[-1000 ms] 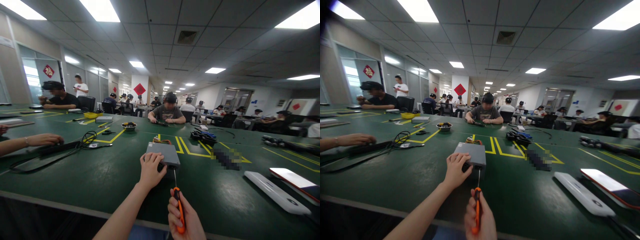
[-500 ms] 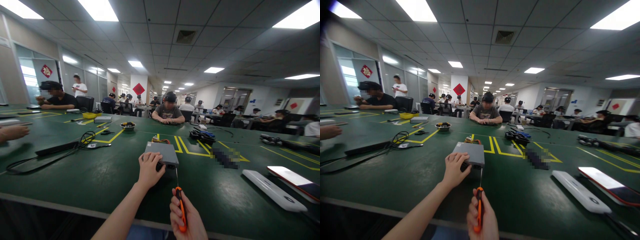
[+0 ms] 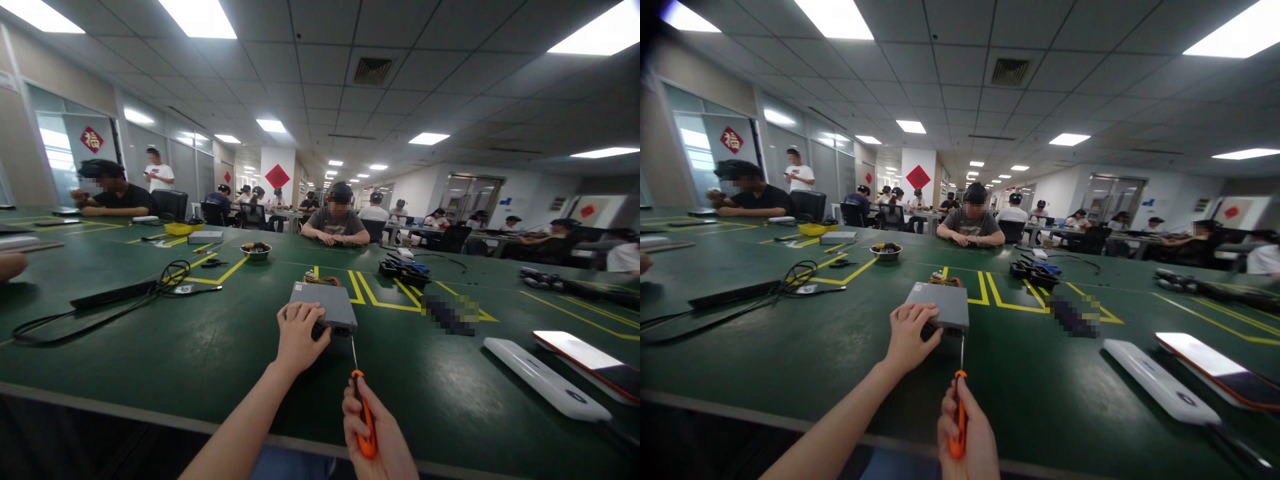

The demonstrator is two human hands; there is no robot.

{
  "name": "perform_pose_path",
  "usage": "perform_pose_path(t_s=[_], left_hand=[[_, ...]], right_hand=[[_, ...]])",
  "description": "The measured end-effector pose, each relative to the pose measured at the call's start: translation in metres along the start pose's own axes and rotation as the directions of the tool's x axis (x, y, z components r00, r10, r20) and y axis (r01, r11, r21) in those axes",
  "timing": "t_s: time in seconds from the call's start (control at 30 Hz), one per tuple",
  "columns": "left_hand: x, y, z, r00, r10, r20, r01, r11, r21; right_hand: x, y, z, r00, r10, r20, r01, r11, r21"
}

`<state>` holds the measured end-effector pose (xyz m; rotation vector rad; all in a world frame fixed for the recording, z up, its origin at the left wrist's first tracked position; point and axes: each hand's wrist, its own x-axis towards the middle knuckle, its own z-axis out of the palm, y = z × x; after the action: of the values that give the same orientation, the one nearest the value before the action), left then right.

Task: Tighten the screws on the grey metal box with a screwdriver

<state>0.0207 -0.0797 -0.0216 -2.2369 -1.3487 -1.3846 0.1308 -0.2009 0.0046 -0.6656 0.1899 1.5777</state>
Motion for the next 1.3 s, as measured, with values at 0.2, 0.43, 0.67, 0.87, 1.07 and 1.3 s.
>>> perform_pose_path(t_s=[0.2, 0.43, 0.67, 0.87, 1.07, 1.3], left_hand=[[0.0, 0.001, 0.0, 1.0, 0.001, 0.004, -0.001, 1.0, -0.002], [0.0, 0.0, 0.0, 1.0, -0.002, -0.001, 0.002, 1.0, 0.004], [0.0, 0.001, 0.0, 1.0, -0.007, 0.0, 0.007, 1.0, 0.003], [0.0, 0.0, -0.001, 1.0, -0.002, 0.004, 0.002, 1.0, 0.009], [0.0, 0.001, -0.001, 1.0, -0.001, 0.014, 0.001, 1.0, 0.017], [0.001, 0.002, -0.004, 0.999, 0.015, 0.035, -0.017, 0.999, 0.041]], right_hand=[[-0.005, 0.001, 0.005, 0.998, 0.056, 0.04, -0.057, 0.998, 0.014], [0.0, 0.002, -0.001, 1.0, 0.004, 0.005, -0.004, 1.0, 0.004], [-0.002, 0.001, 0.003, 0.998, 0.052, 0.043, -0.052, 0.999, 0.011], [0.003, 0.001, 0.001, 1.0, 0.013, 0.023, -0.013, 1.0, -0.017], [-0.003, -0.001, 0.003, 0.998, 0.046, 0.033, -0.046, 0.999, 0.011], [0.006, -0.009, -0.008, 0.999, 0.018, 0.033, -0.015, 0.996, -0.092]])
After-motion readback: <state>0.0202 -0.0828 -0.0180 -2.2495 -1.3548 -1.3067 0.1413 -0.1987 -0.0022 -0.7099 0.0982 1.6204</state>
